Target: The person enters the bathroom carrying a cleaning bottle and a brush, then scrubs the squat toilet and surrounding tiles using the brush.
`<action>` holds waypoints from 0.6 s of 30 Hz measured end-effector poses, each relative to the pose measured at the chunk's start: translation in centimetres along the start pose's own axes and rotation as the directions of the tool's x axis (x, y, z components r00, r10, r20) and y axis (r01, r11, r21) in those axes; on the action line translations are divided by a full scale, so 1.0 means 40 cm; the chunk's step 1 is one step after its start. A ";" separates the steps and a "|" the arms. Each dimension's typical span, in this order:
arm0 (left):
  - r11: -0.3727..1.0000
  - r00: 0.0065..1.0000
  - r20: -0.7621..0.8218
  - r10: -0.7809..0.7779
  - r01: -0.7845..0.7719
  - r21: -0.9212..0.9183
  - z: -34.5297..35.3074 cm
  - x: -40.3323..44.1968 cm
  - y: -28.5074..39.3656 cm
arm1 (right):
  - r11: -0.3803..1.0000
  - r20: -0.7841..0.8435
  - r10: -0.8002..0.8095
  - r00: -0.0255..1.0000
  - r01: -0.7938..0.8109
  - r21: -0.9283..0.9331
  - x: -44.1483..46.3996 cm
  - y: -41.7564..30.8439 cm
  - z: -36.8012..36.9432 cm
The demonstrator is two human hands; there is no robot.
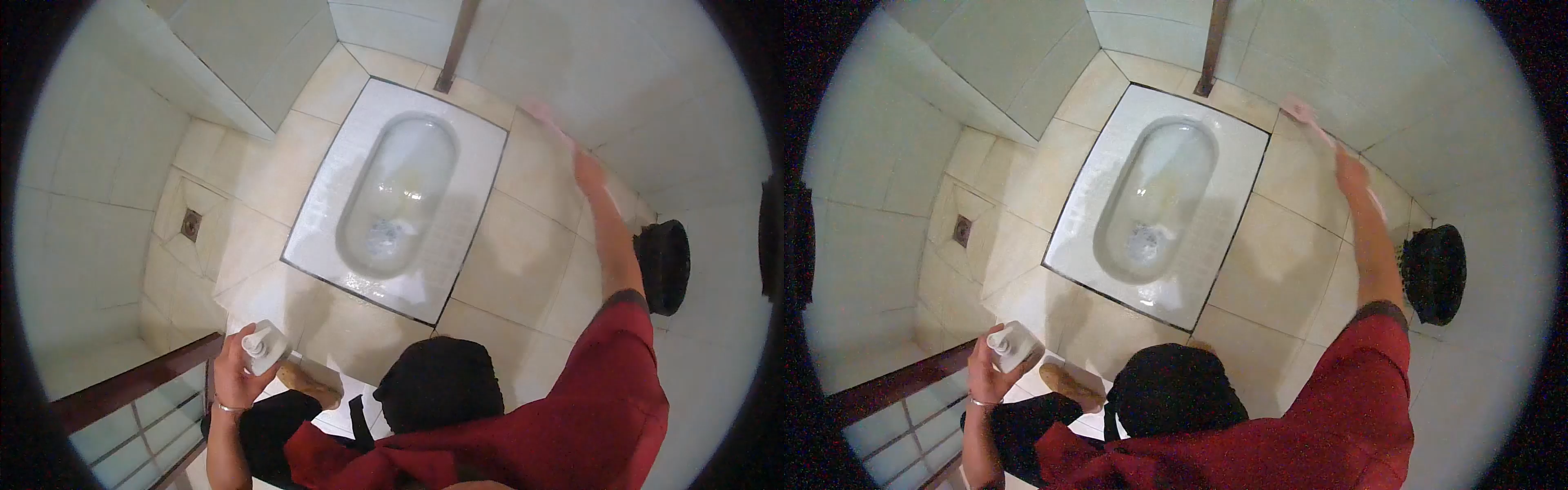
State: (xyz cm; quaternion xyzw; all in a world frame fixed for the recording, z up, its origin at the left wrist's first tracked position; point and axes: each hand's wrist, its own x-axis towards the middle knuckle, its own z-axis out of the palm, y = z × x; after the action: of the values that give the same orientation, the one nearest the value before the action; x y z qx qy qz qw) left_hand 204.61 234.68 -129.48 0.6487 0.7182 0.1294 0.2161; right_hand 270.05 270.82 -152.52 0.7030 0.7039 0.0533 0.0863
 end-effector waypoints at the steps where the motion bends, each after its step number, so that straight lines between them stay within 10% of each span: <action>1: 1.000 1.000 0.000 0.001 -0.001 0.002 0.007 0.001 0.002 | 1.000 0.014 0.006 1.000 -0.007 0.021 0.039 -0.057 -0.017; 5: 0.999 0.999 0.003 0.040 -0.040 0.029 0.040 -0.017 -0.016 | 0.990 -0.174 -0.066 0.983 0.086 0.110 0.065 -0.172 -0.092; 11: 0.989 0.996 0.013 0.085 -0.086 0.117 0.033 -0.008 -0.002 | 0.976 0.031 0.154 0.988 -0.157 0.150 -0.011 -0.066 0.031; 15: 0.995 0.994 0.038 0.101 -0.102 0.016 0.063 0.034 -0.022 | 0.928 -0.221 -0.140 0.965 0.206 0.311 0.138 -0.160 0.163; 18: 0.994 0.988 0.113 0.107 -0.110 0.028 0.094 0.067 -0.031 | 0.937 0.084 -0.050 0.995 0.017 0.350 0.150 -0.336 -0.017</action>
State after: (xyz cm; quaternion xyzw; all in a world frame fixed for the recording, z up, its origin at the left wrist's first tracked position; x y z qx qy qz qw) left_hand 205.16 236.84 -133.70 0.6966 0.6707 0.0923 0.2376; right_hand 256.74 276.75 -154.77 0.6967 0.7094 -0.1061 -0.0066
